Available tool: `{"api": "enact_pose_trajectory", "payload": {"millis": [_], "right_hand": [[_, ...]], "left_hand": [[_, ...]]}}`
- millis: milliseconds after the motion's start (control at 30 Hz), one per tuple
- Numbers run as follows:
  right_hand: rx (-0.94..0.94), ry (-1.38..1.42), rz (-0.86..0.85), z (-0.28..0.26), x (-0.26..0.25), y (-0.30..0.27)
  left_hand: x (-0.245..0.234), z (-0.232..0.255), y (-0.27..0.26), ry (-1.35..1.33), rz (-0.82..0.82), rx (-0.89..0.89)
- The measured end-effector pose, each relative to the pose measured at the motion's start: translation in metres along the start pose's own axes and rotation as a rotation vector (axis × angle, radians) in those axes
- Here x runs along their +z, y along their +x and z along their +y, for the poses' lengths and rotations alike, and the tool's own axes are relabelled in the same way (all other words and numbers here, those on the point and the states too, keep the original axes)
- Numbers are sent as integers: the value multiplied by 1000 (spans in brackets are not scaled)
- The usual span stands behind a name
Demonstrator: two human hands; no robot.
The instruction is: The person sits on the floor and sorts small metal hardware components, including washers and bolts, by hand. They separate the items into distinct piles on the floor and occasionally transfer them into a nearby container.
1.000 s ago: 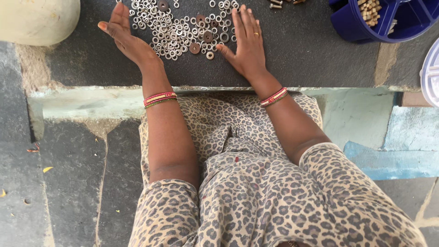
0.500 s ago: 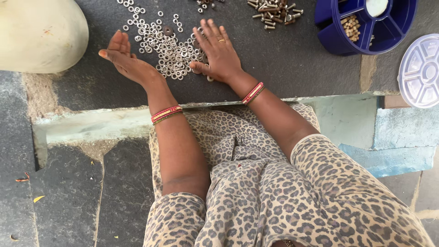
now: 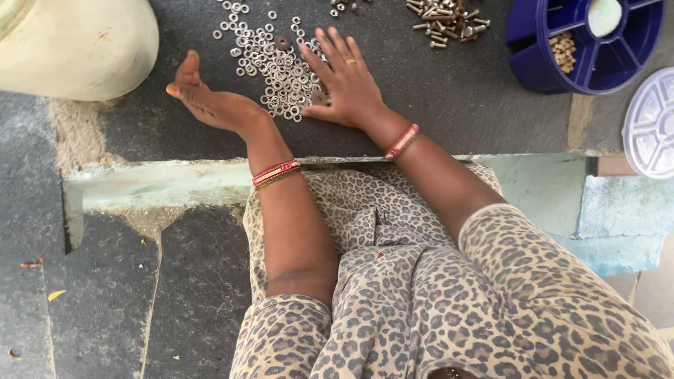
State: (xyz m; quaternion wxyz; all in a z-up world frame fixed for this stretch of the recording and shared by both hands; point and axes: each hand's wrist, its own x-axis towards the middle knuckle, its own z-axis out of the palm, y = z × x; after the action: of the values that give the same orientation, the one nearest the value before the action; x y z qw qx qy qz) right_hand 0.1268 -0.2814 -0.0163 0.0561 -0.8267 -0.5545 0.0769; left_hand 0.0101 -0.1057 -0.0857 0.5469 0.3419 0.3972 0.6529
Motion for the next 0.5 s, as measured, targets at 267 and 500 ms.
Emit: {"api": "enact_pose_trajectory", "payload": {"millis": [267, 500], "right_hand": [[-147, 126, 85, -18, 23, 62], [27, 562, 129, 15, 45, 155]], "left_hand": [[-12, 45, 23, -5, 267, -312], [-28, 52, 46, -87, 382, -425]]}}
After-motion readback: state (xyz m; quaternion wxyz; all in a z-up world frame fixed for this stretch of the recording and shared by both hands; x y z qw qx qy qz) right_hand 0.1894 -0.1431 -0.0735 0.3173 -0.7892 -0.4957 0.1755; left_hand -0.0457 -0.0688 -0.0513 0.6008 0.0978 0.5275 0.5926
